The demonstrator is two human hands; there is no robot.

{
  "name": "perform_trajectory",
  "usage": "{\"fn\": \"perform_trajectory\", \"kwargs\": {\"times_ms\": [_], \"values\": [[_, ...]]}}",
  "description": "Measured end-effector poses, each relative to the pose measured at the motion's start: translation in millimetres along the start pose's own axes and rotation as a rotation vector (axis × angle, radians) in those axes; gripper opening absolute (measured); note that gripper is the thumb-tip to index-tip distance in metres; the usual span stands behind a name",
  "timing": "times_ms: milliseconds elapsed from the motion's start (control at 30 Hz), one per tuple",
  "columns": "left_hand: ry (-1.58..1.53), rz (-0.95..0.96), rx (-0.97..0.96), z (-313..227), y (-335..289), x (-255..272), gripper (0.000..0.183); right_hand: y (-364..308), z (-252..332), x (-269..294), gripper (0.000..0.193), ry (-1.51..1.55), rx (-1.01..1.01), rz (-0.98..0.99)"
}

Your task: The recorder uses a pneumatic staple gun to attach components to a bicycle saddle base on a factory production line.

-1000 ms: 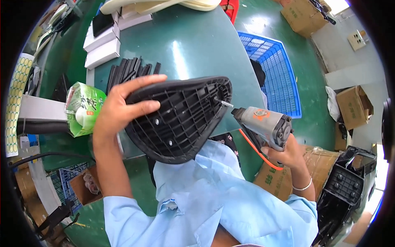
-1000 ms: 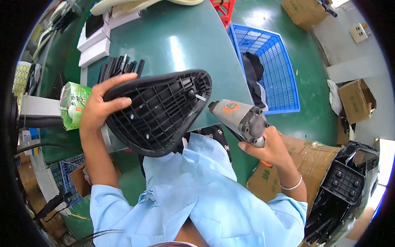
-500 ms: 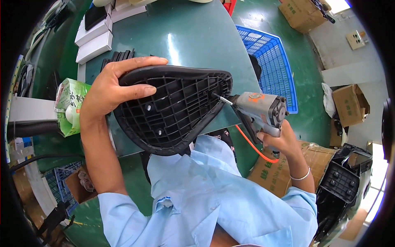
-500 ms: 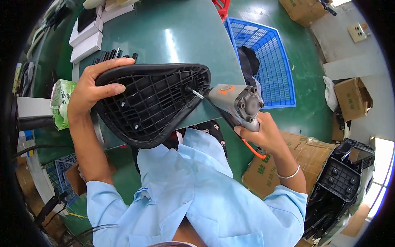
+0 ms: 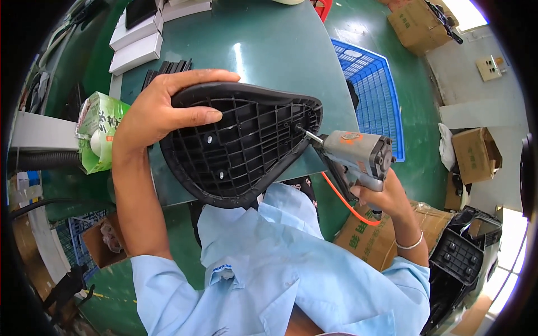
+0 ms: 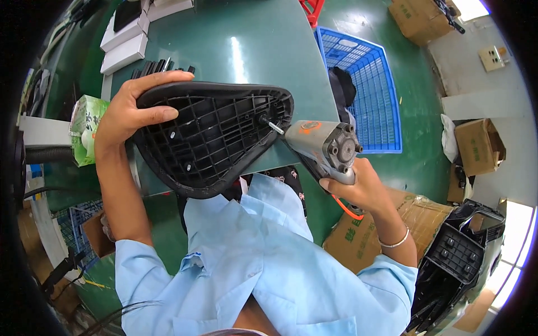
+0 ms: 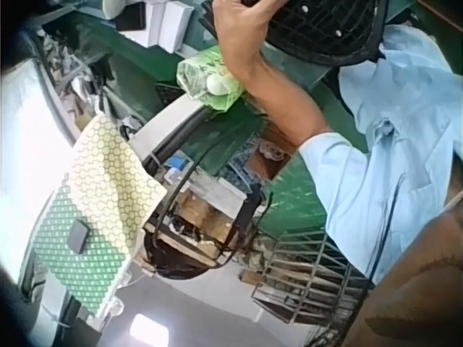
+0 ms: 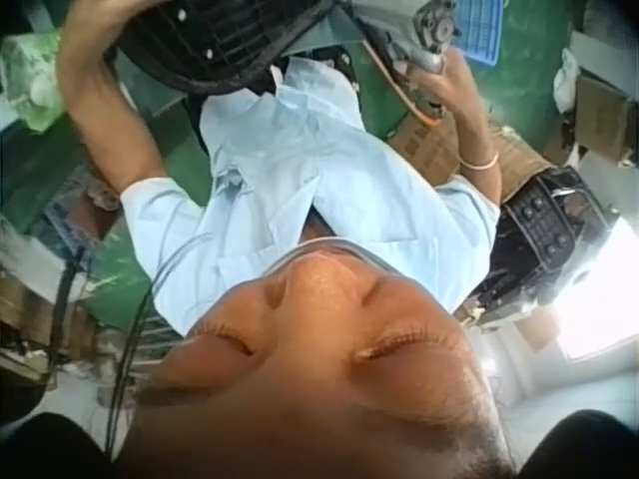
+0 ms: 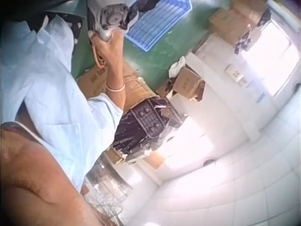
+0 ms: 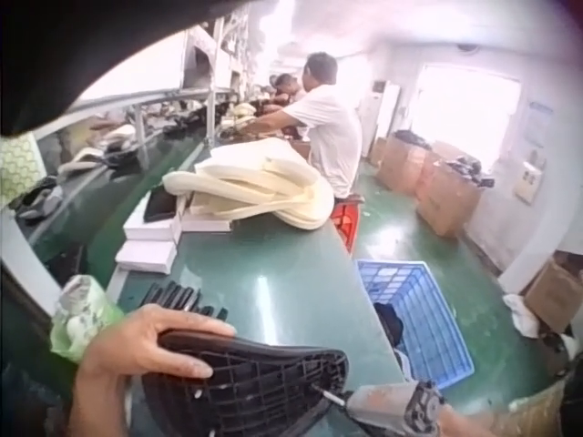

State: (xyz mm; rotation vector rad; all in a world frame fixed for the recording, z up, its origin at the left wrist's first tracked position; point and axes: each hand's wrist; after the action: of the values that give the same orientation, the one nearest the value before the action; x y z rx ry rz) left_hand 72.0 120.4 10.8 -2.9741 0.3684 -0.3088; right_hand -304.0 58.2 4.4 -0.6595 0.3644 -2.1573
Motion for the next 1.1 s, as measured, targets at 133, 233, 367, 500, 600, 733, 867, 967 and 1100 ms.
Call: {"fn": "perform_trajectory", "kwargs": {"times_ms": [133,233,367,500,600,733,867,967,1100], "values": [[0.008,-0.006,-0.049,2,-2,0,0.052,-1,10,-6,0.028,0.051,-0.121,0.059],[0.013,-0.002,-0.057,-1,-2,-1,0.051,0,6,-10,0.028,0.078,-0.067,0.045],[0.013,0.004,-0.078,3,-2,1,0.050,-3,-2,-10,0.031,0.075,-0.056,0.049],[0.017,-0.004,-0.068,3,-3,0,0.050,-10,7,-18,0.034,0.162,-0.017,0.059],[0.006,0.013,-0.078,5,-4,0,0.049,-8,10,-27,0.032,0.162,-0.075,0.084],[0.028,-0.009,-0.111,5,-4,-2,0.048,-10,-2,-33,0.040,0.230,-0.081,0.054],[-0.014,-0.051,-0.132,9,-7,-5,0.045,-12,8,-35,0.031,0.150,-0.091,0.066],[0.082,-0.062,-0.146,11,-7,-5,0.044,-16,9,-44,0.032,0.181,-0.068,0.058],[0.075,-0.070,-0.203,7,-10,-10,0.043,-18,4,-51,0.037,0.245,-0.104,0.144]]}}
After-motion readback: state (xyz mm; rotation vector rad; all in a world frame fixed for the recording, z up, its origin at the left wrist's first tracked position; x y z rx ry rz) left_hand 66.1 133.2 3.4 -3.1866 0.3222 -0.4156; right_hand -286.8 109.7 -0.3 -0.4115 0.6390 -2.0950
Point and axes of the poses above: each hand's wrist, its own y-axis towards the middle knuckle, its own x-axis out of the back of the hand, z = x × y, and after that the axes turned 8 degrees about z, right-handed
